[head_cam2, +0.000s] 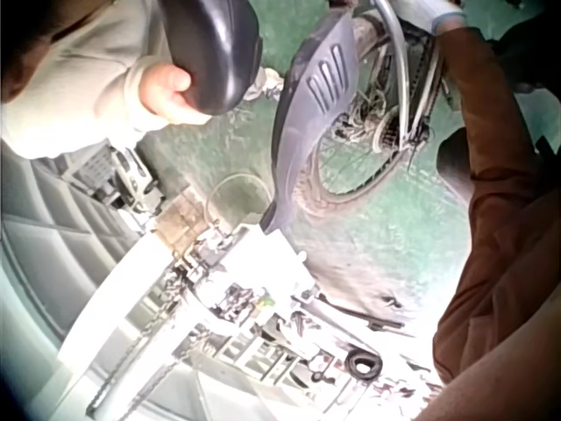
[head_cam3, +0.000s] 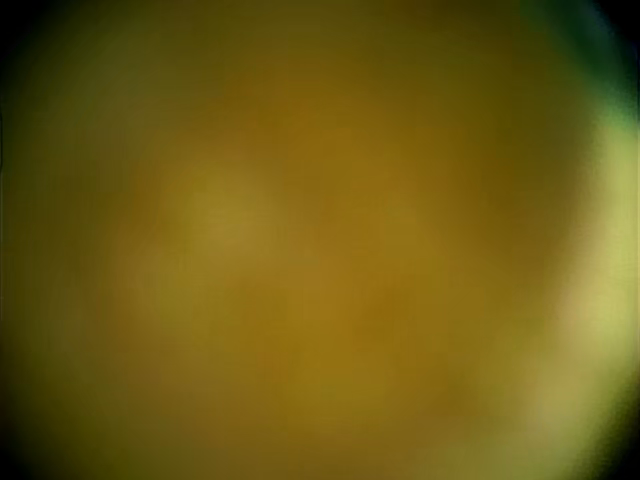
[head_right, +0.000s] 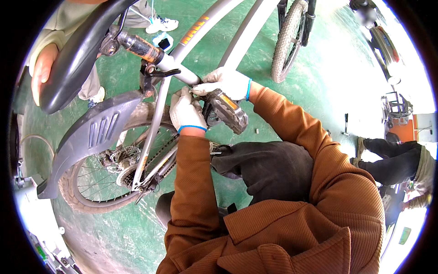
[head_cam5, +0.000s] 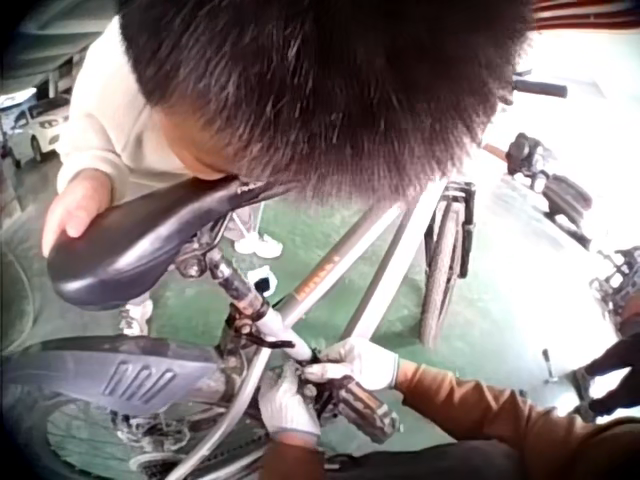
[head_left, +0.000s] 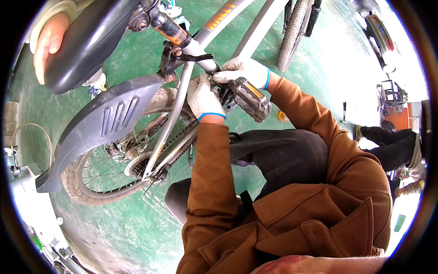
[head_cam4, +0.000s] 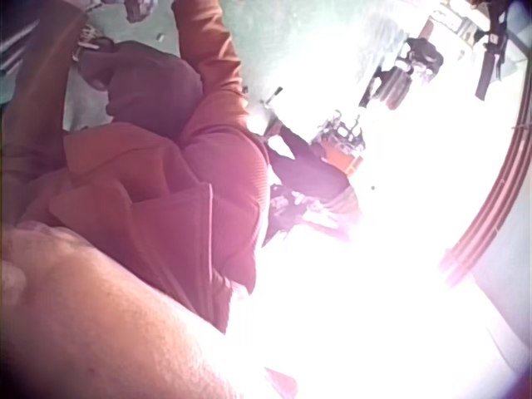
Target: The person works on the rear derailleur and chain of a bicycle in a workshop. They use a wrench to adjust the derailleur and a spray bottle to lubricate the chain while rotating the pedals. The task involves precise mechanical adjustments and maintenance.
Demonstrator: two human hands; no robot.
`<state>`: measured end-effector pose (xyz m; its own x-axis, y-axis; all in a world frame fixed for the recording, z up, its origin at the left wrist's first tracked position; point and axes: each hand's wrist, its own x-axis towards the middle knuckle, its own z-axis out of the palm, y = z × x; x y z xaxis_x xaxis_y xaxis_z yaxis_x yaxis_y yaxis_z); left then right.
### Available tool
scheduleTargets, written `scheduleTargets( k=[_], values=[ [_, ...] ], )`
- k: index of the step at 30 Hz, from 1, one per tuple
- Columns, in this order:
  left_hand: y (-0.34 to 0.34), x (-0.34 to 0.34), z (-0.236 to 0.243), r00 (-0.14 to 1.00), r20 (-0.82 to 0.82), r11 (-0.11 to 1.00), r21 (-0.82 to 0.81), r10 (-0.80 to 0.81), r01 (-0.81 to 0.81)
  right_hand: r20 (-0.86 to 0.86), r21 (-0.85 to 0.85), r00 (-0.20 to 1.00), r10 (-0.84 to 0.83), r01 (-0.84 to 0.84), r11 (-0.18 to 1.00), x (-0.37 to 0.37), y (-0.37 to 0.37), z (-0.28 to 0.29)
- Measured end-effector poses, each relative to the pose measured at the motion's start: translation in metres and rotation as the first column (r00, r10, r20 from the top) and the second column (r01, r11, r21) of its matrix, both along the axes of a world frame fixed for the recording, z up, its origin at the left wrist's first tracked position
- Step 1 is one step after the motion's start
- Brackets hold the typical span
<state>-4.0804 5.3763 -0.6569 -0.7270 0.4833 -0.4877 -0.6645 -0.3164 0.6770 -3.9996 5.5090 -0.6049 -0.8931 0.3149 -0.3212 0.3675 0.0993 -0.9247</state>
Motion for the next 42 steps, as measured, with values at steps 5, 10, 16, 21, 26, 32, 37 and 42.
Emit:
scheduleTargets(
  k=[5, 10, 16, 21, 26, 32, 37, 42],
  values=[
    [0.004, -0.004, -0.026, 0.992, -0.124, 1.0, -0.031, -0.004, 0.0, 0.022, 0.005, 1.0, 0.016, -0.016, 1.0, -0.002, -0.006, 0.008],
    [0.006, -0.005, -0.036, 0.977, -0.208, 0.996, -0.083, -0.045, 0.029, 0.028, 0.021, 0.999, 0.023, -0.024, 0.999, -0.002, -0.004, 0.003],
    [0.004, -0.001, -0.033, 0.953, -0.302, 0.991, -0.129, -0.003, -0.037, 0.053, 0.04, 0.998, 0.033, -0.035, 0.999, -0.005, -0.005, 0.007],
    [-0.002, 0.01, -0.019, 0.905, -0.426, 0.989, -0.127, 0.014, -0.075, 0.055, 0.126, 0.998, 0.03, -0.037, 0.991, -0.004, -0.003, 0.004],
    [-0.003, 0.024, -0.027, 0.674, -0.738, 0.948, -0.197, 0.023, -0.248, 0.064, 0.166, 0.998, 0.007, -0.018, 0.986, -0.006, -0.004, 0.001],
    [-0.004, 0.027, -0.036, 0.513, -0.858, 0.928, -0.208, -0.022, -0.308, 0.045, 0.15, 0.999, -0.011, 0.004, 0.989, -0.006, 0.001, -0.011],
    [-0.006, 0.026, -0.043, 0.441, -0.895, 0.923, -0.228, -0.074, -0.309, 0.026, 0.274, 1.0, -0.018, 0.01, 0.962, -0.002, 0.006, -0.017],
    [-0.014, 0.021, -0.045, 0.397, -0.9, 0.897, -0.316, -0.181, -0.308, -0.06, 0.45, 0.997, -0.057, 0.078, 0.89, 0.003, -0.002, -0.012]
  ],
)
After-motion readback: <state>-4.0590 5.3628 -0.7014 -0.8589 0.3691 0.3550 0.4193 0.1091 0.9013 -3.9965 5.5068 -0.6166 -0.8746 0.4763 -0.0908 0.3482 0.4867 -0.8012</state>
